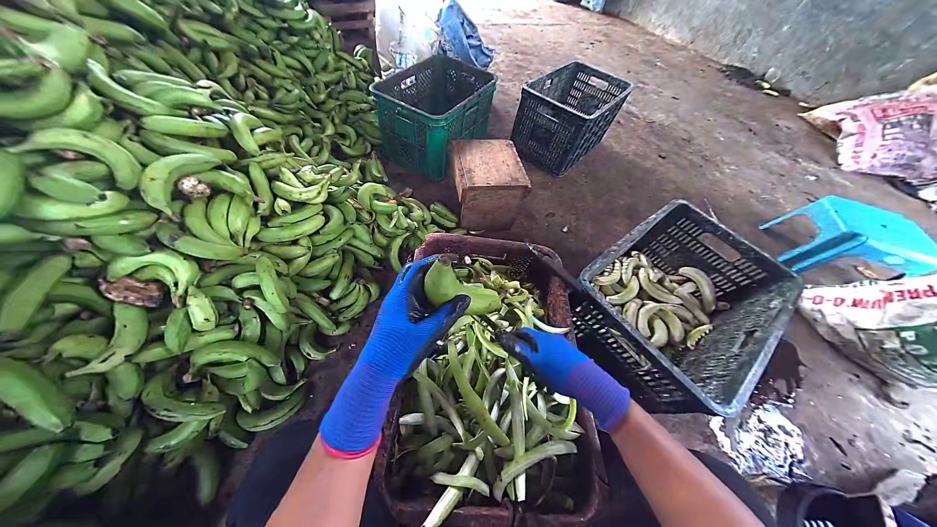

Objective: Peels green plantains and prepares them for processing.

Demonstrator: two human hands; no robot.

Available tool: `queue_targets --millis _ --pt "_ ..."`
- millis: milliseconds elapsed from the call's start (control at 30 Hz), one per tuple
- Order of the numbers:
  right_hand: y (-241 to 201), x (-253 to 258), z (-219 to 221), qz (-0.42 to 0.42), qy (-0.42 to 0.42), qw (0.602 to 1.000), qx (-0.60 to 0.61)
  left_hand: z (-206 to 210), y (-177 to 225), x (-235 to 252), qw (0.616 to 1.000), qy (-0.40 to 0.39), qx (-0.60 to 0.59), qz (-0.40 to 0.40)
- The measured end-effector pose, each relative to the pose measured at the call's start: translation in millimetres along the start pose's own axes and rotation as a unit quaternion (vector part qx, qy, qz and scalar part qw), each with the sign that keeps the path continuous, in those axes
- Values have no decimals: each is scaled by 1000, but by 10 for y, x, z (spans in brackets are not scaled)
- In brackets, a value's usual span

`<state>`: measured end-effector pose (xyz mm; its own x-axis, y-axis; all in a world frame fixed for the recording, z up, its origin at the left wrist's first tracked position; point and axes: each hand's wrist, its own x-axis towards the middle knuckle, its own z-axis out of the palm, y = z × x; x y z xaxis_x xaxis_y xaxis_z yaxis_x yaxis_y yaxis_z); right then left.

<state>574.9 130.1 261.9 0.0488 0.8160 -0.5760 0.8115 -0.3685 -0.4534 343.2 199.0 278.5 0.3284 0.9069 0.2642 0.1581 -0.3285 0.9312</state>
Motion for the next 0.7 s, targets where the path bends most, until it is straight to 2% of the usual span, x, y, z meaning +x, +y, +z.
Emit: queue_targets --millis 67,167,367,433,500,600,667,700 --pt "85 -41 -27 -83 56 992 82 -82 -36 23 998 -29 -47 -14" --pt "170 -45 50 -243 130 946 171 -148 -99 59 994 -61 -84 -29" --pt "107 -110 237 -408 233 881 55 20 -94 77 982 39 -171 -73" --pt "38 -98 204 -408 266 873 9 85 -58 17 974 34 -208 -79" --pt "3 -36 72 -369 335 867 -32 188 -3 -76 968 20 -232 -95" --pt "68 100 -261 -292 444 845 -53 245 98 -140 956 -57 -237 -162" --pt "117 89 -401 -253 450 856 -32 238 96 -112 933 -96 -288 -196" --pt "131 70 -400 -253 435 864 -16 220 87 -97 936 -83 -281 -198"
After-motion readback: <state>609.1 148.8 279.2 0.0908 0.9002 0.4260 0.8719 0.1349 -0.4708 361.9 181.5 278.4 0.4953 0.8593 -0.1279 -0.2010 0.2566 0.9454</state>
